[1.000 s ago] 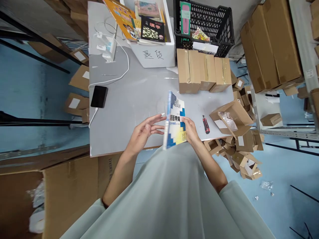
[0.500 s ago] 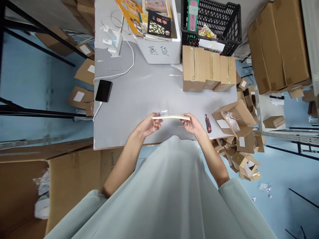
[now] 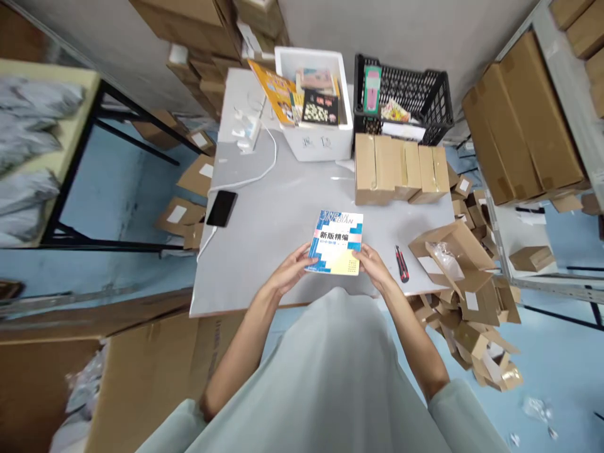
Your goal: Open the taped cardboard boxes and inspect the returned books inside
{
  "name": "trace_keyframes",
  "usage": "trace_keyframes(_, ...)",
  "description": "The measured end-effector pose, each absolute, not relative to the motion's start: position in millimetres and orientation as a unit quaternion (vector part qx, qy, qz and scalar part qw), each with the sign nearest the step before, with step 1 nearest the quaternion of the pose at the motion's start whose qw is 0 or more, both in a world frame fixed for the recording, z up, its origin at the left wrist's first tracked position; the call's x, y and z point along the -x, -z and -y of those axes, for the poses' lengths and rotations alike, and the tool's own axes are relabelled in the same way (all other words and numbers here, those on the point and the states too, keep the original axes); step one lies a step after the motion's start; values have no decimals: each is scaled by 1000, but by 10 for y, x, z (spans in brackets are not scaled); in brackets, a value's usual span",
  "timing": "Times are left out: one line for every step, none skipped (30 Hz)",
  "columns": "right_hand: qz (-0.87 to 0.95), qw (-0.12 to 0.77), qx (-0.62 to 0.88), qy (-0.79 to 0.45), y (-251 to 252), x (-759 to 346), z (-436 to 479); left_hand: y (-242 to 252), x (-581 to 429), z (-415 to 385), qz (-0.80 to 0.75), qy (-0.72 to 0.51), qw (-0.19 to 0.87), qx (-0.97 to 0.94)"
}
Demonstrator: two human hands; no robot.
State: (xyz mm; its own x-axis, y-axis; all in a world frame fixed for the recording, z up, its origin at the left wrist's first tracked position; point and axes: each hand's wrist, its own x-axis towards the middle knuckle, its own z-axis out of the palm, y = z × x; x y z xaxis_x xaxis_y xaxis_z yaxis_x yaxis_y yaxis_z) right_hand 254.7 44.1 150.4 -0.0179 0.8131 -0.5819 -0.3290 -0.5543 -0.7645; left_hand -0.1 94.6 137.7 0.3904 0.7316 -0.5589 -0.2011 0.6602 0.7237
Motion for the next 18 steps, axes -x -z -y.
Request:
trace_keyframes(233,413,564,-676,-1523,-2536,-463,-1408,14,-976,-457,-296,785,-295)
trace_keyframes(244,409,565,-674,-1540,-2524,-493,-1439,25,-1011,-453,-294,784,-306)
trace_keyframes(254,408,560,-675,-1555,-2513,-528,-1470,35,-1050,-449,-283,786,-317)
trace_keyframes(262,406,552,-679,-1570,-2504,-570,-1500,44,-1093,-449,-277,785,-325)
trace_keyframes(268,405,548,-681,-1587,-2499,-616,-1532,53,-1138,-447,-278,783,-332)
trace_keyframes(272,405,544,-683,-1607,-2498,-664,-1566,63,-1185,-442,-277,782,-341)
trace_keyframes(275,407,540,-684,-1632,-2502,-716,-1602,73,-1233,-438,-280,780,-349)
trace_keyframes(277,410,537,-684,-1661,-2510,-771,-1640,84,-1285,-435,-284,777,-357)
trace_keyframes(277,416,532,-683,-1693,-2520,-832,-1678,95,-1343,-433,-288,773,-364)
trace_keyframes(277,423,527,-683,-1728,-2531,-902,-1716,106,-1408,-434,-293,767,-370)
trace_keyframes(278,432,521,-682,-1762,-2541,-985,-1752,115,-1484,-436,-298,762,-375)
trace_keyframes(280,440,514,-681,-1796,-2548,-1084,-1788,123,-1574,-438,-306,755,-380)
trace_keyframes(284,447,508,-680,-1828,-2552,-1202,-1822,129,-1680,-440,-317,746,-386)
trace_keyframes(287,455,501,-678,-1859,-2552,-1343,-1858,131,-1803,-441,-329,736,-393)
trace_keyframes(291,465,495,-674,-1890,-2549,-1507,-1897,128,-1946,-441,-344,726,-401)
trace_keyframes(295,476,488,-669,-1923,-2541,-1696,-1941,120,-2109,-438,-361,714,-409)
trace_keyframes(299,491,481,-663,-1961,-2531,-1907,-1995,105,-2291,-434,-378,703,-417)
trace_keyframes(301,506,472,-656,-2007,-2517,-2135,-2060,84,-2491,-430,-394,693,-423)
